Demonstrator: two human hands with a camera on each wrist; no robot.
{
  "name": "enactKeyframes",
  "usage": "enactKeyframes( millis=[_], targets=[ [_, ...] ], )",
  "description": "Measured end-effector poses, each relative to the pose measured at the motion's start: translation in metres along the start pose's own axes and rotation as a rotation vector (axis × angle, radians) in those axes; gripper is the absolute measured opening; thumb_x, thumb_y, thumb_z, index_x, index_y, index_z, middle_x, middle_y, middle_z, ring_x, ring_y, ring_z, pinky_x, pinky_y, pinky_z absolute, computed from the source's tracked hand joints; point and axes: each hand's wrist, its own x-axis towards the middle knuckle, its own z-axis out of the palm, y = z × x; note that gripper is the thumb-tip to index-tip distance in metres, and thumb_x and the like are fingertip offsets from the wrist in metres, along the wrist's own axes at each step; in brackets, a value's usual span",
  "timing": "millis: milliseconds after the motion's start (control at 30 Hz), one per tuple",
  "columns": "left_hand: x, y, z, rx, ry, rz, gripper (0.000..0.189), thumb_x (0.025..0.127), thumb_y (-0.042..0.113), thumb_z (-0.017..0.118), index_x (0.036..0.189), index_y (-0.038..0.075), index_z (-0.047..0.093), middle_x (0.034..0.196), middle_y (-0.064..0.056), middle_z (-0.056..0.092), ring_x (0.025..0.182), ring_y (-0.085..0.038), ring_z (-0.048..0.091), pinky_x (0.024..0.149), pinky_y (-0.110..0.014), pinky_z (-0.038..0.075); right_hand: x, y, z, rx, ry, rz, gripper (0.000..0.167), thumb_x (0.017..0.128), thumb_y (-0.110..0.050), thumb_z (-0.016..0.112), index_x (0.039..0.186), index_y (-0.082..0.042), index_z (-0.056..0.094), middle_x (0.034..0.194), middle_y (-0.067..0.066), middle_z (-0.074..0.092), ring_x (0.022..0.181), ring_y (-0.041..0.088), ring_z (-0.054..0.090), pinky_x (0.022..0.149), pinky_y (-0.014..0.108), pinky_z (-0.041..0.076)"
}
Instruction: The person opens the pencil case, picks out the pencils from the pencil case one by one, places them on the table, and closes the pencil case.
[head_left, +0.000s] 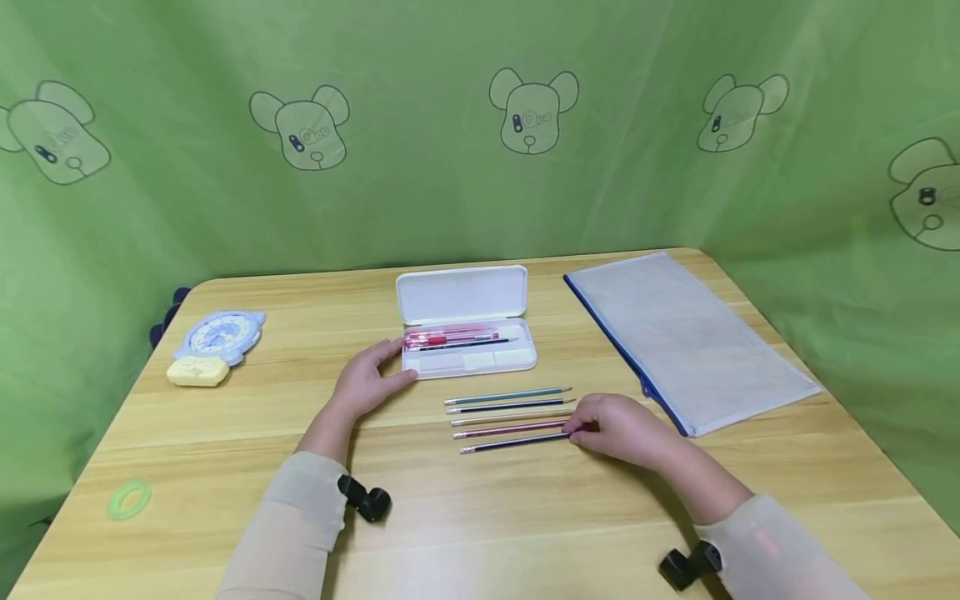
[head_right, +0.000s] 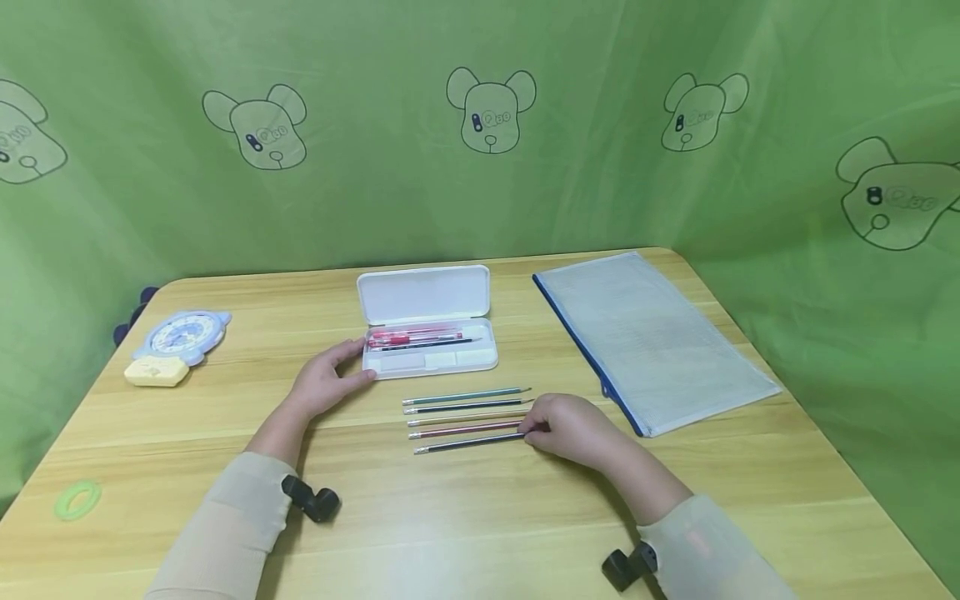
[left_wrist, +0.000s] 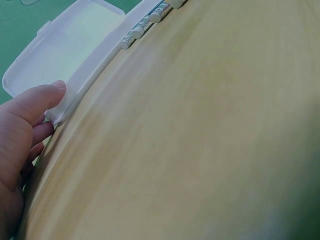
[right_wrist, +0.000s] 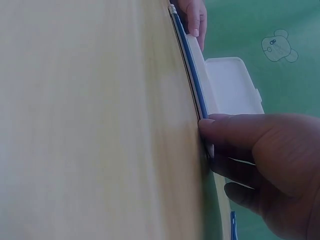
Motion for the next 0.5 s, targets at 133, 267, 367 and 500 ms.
enactKeyframes(
  millis=[133,267,367,500],
  targets=[
    [0.000,0.000,0.000,-0.005,0.000,-0.002,0.071,0.087,0.041,0.071,0.149,0.018,0.043,0.156,-0.018,0.037,0.145,-0.037,0.033,0.121,-0.053,0.026,0.000,0.000,0.000,0.000,-0.001,0.004,0.007,0.086,-0.016,0.073,0.091,-0.021,0.077,0.093,-0.008,0.071,0.090,0.014,0.068,0.082,0.036,0.058],
    [0.000,0.001,-0.001,-0.004,0.001,0.000,0.071,0.087,0.041,0.071,0.148,0.017,0.044,0.155,-0.018,0.038,0.145,-0.037,0.034,0.120,-0.054,0.026,-0.001,0.000,0.000,0.016,-0.003,0.008,0.009,0.086,-0.016,0.073,0.093,-0.020,0.077,0.095,-0.007,0.072,0.091,0.015,0.068,0.083,0.036,0.058],
    [0.000,0.001,-0.001,0.001,-0.001,-0.001,0.071,0.087,0.041,0.071,0.149,0.018,0.043,0.155,-0.018,0.038,0.145,-0.038,0.034,0.120,-0.054,0.026,-0.001,-0.001,-0.003,0.056,-0.008,0.033,0.010,0.087,-0.018,0.073,0.096,-0.020,0.077,0.096,-0.008,0.072,0.093,0.014,0.068,0.084,0.036,0.057],
    [-0.001,0.001,-0.001,0.006,-0.003,-0.003,0.071,0.087,0.041,0.071,0.149,0.018,0.043,0.155,-0.018,0.037,0.145,-0.038,0.034,0.120,-0.054,0.026,0.003,-0.002,-0.010,0.129,0.012,0.070,0.011,0.087,-0.020,0.073,0.097,-0.020,0.076,0.095,-0.008,0.072,0.092,0.012,0.066,0.082,0.032,0.056]
  ],
)
